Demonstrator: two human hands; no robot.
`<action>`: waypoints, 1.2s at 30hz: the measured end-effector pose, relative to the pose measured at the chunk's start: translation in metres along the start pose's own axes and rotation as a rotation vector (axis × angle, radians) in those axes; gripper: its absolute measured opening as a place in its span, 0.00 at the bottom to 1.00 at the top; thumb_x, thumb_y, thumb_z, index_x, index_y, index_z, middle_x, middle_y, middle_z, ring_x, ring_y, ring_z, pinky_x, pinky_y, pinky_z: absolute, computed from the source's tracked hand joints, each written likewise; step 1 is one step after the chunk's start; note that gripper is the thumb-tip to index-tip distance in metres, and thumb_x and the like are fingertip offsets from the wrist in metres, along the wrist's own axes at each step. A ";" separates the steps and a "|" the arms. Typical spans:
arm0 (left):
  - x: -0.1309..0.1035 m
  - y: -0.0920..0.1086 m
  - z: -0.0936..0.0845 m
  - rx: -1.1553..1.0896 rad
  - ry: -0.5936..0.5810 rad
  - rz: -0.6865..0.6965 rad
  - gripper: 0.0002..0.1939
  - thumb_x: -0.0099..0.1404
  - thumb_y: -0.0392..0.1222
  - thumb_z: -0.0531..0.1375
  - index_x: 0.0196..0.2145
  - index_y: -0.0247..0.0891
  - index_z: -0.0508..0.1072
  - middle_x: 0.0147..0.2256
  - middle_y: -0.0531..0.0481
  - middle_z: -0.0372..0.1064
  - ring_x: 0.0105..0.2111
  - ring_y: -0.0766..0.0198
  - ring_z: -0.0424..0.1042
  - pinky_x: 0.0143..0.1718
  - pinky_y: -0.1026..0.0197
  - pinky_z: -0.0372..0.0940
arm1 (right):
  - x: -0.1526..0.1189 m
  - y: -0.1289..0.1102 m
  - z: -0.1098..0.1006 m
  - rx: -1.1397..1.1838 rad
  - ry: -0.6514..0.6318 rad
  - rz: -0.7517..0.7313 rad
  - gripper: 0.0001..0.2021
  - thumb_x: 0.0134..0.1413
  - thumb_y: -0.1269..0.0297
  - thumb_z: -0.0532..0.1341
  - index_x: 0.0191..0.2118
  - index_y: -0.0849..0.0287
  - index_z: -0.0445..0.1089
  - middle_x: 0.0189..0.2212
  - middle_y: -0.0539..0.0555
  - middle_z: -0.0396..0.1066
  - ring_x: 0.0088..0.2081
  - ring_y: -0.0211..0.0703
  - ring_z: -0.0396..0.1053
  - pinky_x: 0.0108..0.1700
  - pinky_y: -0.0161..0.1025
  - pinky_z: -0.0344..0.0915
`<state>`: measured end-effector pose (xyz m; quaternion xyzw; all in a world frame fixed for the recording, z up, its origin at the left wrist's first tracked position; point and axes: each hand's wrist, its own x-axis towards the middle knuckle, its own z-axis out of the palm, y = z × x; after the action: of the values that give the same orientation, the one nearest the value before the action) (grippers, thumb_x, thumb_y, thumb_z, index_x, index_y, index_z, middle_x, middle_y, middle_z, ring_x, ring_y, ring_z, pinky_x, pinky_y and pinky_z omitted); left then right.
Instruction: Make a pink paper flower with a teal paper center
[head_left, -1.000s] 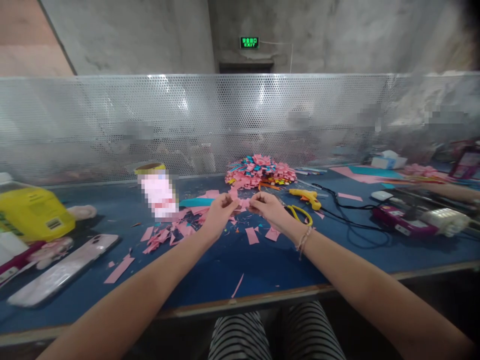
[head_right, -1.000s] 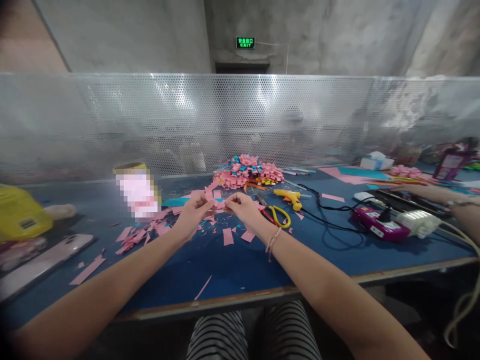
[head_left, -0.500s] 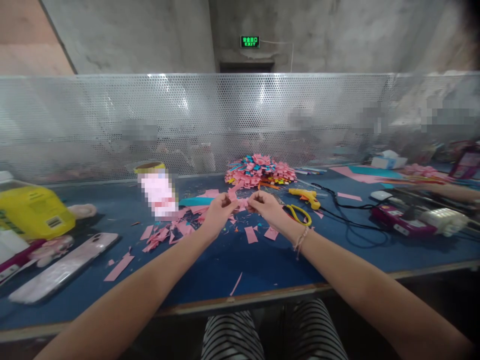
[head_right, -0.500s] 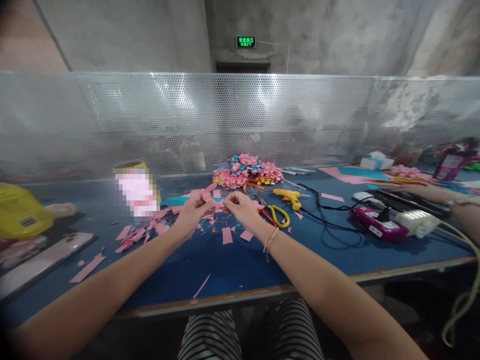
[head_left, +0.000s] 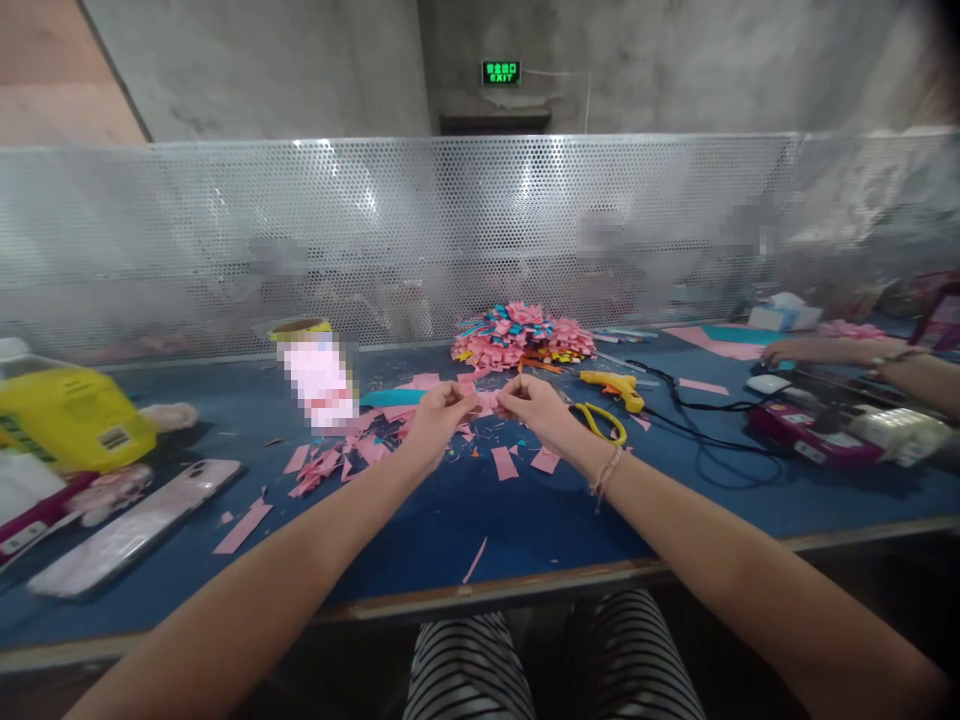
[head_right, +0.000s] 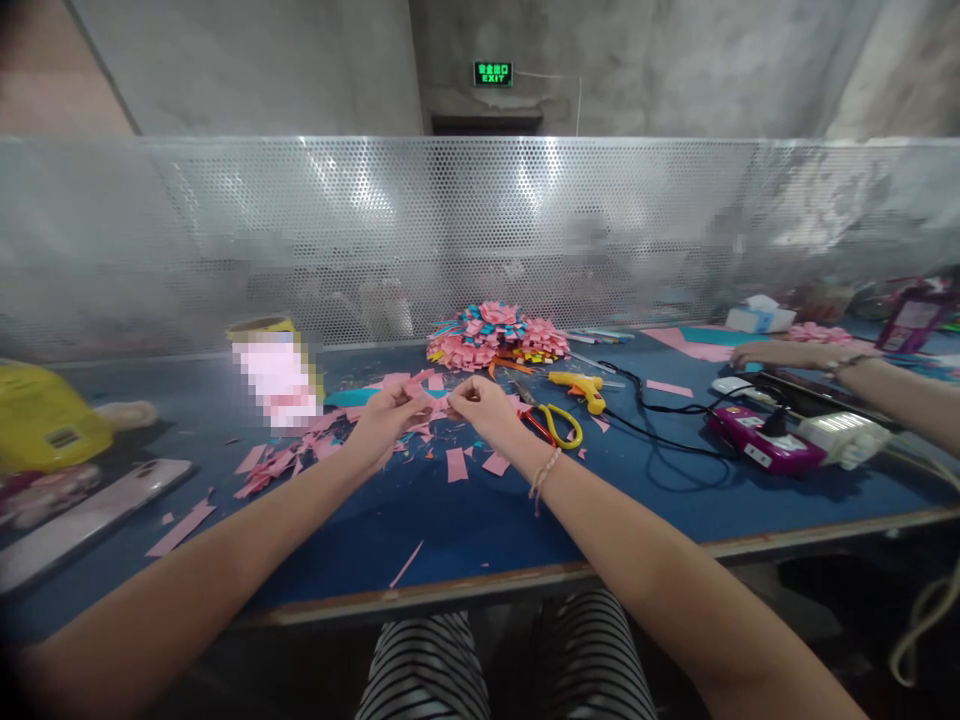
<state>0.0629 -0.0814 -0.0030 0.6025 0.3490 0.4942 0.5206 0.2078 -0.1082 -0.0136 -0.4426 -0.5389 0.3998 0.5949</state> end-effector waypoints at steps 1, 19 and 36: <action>0.000 0.000 0.000 -0.003 -0.004 -0.005 0.08 0.45 0.39 0.62 0.23 0.36 0.64 0.22 0.53 0.65 0.24 0.68 0.67 0.28 0.63 0.63 | 0.000 0.000 0.000 -0.004 0.003 0.001 0.08 0.41 0.65 0.60 0.22 0.58 0.58 0.19 0.47 0.64 0.23 0.34 0.66 0.31 0.37 0.65; -0.003 0.002 0.002 -0.002 0.015 0.020 0.07 0.45 0.38 0.62 0.20 0.36 0.65 0.22 0.53 0.66 0.25 0.68 0.67 0.30 0.62 0.64 | -0.001 0.003 0.002 0.083 -0.057 0.015 0.08 0.37 0.67 0.61 0.23 0.58 0.59 0.19 0.45 0.63 0.23 0.34 0.65 0.33 0.39 0.66; -0.004 0.006 0.002 -0.009 -0.044 -0.068 0.10 0.43 0.40 0.63 0.20 0.34 0.65 0.19 0.54 0.63 0.22 0.70 0.63 0.26 0.65 0.58 | 0.002 0.007 0.004 0.030 -0.064 0.015 0.06 0.36 0.72 0.59 0.22 0.59 0.59 0.17 0.44 0.63 0.21 0.33 0.64 0.30 0.35 0.65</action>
<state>0.0630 -0.0870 0.0017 0.5986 0.3558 0.4643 0.5473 0.2039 -0.1043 -0.0194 -0.4248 -0.5482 0.4263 0.5808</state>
